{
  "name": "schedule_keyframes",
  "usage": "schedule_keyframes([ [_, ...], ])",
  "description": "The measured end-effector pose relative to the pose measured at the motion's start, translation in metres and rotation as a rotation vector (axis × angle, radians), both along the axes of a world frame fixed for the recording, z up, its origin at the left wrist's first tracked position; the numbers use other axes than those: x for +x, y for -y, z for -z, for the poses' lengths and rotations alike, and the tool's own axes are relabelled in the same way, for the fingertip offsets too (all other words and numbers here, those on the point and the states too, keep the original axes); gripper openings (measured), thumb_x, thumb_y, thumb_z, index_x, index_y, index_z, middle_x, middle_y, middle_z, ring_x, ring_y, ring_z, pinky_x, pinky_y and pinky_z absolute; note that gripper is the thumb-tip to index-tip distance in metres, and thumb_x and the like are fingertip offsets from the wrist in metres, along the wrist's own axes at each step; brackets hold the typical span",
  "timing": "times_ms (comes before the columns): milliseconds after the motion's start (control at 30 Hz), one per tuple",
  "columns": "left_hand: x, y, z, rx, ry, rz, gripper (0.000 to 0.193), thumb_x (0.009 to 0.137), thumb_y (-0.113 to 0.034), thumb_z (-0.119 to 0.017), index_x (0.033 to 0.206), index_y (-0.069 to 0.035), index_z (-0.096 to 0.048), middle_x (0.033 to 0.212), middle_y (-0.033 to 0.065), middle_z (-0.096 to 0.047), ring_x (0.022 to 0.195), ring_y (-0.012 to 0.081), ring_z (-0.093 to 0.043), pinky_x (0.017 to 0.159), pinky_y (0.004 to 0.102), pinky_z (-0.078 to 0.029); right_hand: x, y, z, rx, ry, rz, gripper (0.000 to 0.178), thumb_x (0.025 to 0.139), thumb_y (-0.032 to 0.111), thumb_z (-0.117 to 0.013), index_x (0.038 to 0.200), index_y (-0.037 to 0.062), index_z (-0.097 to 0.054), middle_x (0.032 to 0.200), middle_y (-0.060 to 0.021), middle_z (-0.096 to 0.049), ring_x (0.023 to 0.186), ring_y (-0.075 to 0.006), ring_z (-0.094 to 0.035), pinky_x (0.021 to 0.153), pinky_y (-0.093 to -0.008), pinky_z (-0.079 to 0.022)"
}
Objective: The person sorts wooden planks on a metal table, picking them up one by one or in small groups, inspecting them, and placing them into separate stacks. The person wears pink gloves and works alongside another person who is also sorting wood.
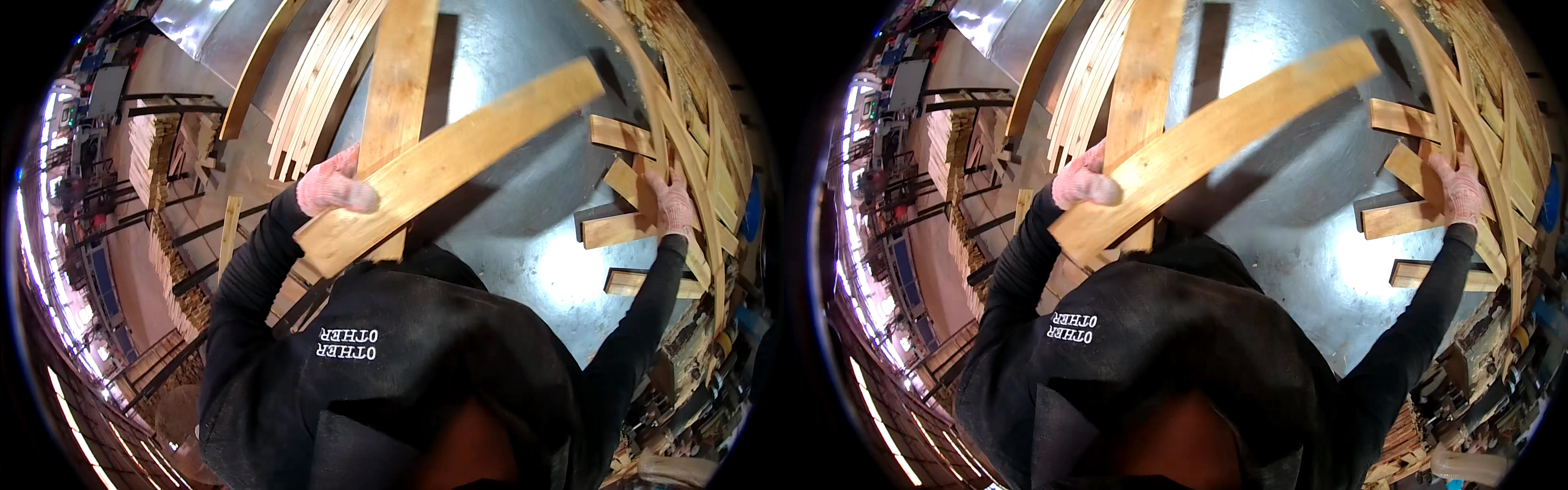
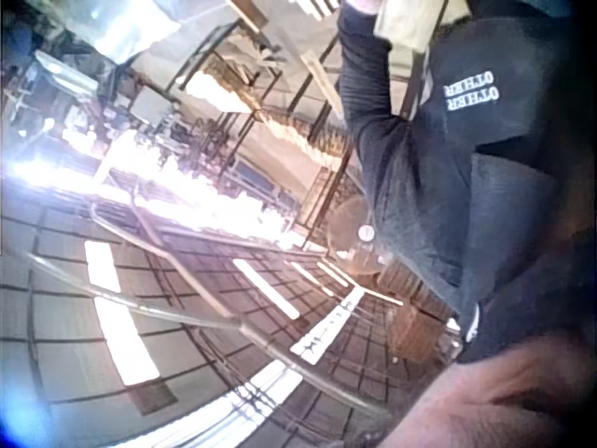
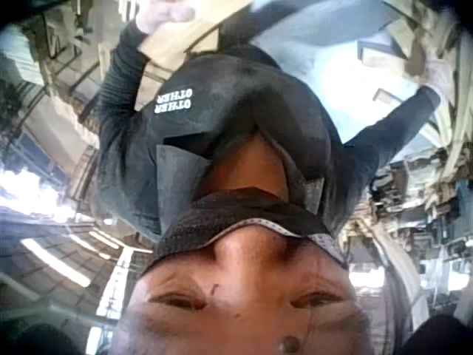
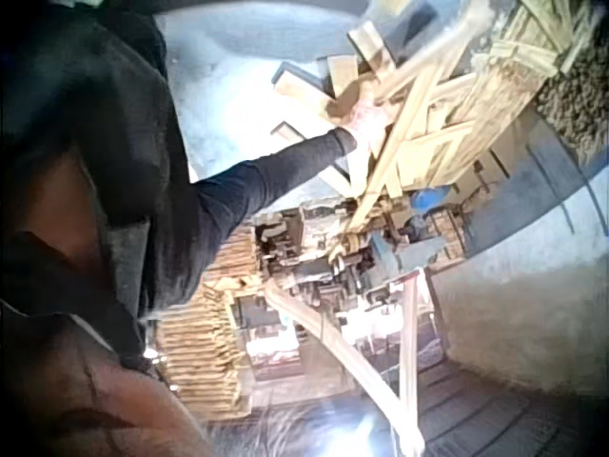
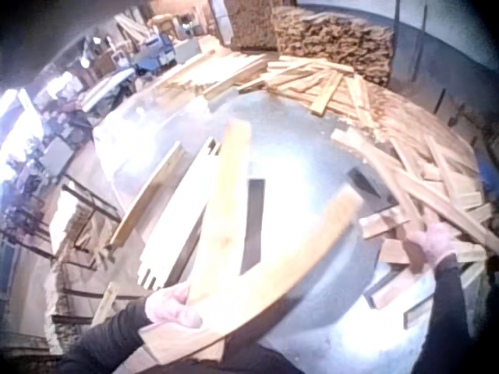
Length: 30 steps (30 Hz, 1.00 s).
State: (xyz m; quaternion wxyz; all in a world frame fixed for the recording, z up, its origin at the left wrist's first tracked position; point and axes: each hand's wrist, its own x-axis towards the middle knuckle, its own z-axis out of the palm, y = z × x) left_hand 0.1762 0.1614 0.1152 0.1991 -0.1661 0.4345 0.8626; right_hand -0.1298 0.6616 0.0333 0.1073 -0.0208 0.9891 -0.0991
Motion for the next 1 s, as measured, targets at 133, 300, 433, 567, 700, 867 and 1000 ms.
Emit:
schedule_keyframes([
  [133, -0.034, -0.015, 0.019, -0.503, -0.068, 0.116, 0.082, 0.075, 0.003, -0.065, 0.149, -0.007, -0.030, 0.122, 0.0086, -0.061, 0.099, 0.0157, -0.062, 0.081, 0.0291, -0.053, 0.046, 0.070, 0.025, -1.435, 0.262, 0.334, 0.044, 0.098, 0.032, -0.058, 0.136, 0.0098, -0.054, 0.121, -0.0091, -0.062, 0.107, -0.0237, -0.063, 0.088, -0.0358, -0.053],
  [300, -0.062, -0.082, 0.081, -0.509, -0.293, 0.147, 0.057, 0.085, -0.006, -0.067, 0.136, -0.001, -0.043, 0.113, 0.0051, -0.062, 0.098, 0.0114, -0.057, 0.085, 0.0285, -0.050, 0.126, 0.234, 0.049, -1.615, 0.523, 0.694, 0.063, 0.088, 0.036, -0.073, 0.134, 0.0010, -0.049, 0.114, -0.0116, -0.062, 0.109, -0.0201, -0.058, 0.090, -0.0350, -0.049],
  [433, -0.054, -0.097, 0.124, -0.390, -0.099, 0.096, 0.039, 0.098, -0.028, -0.060, 0.125, -0.001, -0.054, 0.105, 0.0024, -0.062, 0.097, 0.0096, -0.056, 0.087, 0.0267, -0.048, 0.150, 0.255, 0.061, -1.515, 0.468, 0.479, 0.092, 0.077, 0.032, -0.082, 0.145, -0.0029, -0.032, 0.126, -0.0162, -0.059, 0.113, -0.0234, -0.058, 0.094, -0.0336, -0.049],
  [567, -0.046, -0.063, 0.115, -0.701, -0.057, 0.119, 0.032, 0.098, -0.022, -0.059, 0.122, -0.001, -0.056, 0.101, 0.0058, -0.065, 0.094, 0.0127, -0.060, 0.085, 0.0272, -0.050, 0.153, 0.252, 0.046, -1.052, 0.453, 0.305, 0.098, 0.074, 0.038, -0.081, 0.146, -0.0062, -0.031, 0.127, -0.0211, -0.059, 0.117, -0.0281, -0.058, 0.100, -0.0332, -0.046],
  [700, -0.028, 0.016, 0.117, -1.549, 0.135, 0.330, 0.043, 0.089, -0.037, -0.064, 0.113, -0.001, -0.062, 0.097, 0.0211, -0.069, 0.090, 0.0334, -0.068, 0.080, 0.0431, -0.054, 0.133, 0.231, 0.060, -0.311, 0.114, 0.172, 0.089, 0.076, 0.046, -0.076, 0.140, -0.0054, -0.041, 0.123, -0.0211, -0.062, 0.111, -0.0309, -0.061, 0.099, -0.0360, -0.046],
  [867, 0.004, 0.089, 0.143, -2.005, -0.084, 0.096, 0.052, 0.085, -0.035, -0.069, 0.121, -0.002, -0.051, 0.106, 0.0257, -0.064, 0.094, 0.0382, -0.066, 0.076, 0.0478, -0.053, 0.140, 0.224, 0.036, -1.229, 0.459, 0.396, 0.076, 0.084, 0.043, -0.067, 0.136, -0.0068, -0.043, 0.118, -0.0212, -0.059, 0.106, -0.0288, -0.062, 0.085, -0.0357, -0.053],
  [1000, 0.006, 0.101, 0.123, -2.421, -0.114, 0.028, 0.085, 0.075, -0.027, -0.077, 0.145, -0.001, -0.035, 0.130, 0.0256, -0.052, 0.116, 0.0410, -0.055, 0.093, 0.0482, -0.048, 0.163, 0.240, 0.022, -2.347, 1.160, 0.259, 0.059, 0.094, 0.034, -0.055, 0.131, -0.0102, -0.041, 0.113, -0.0206, -0.059, 0.092, -0.0269, -0.064, 0.081, -0.0358, -0.058],
])
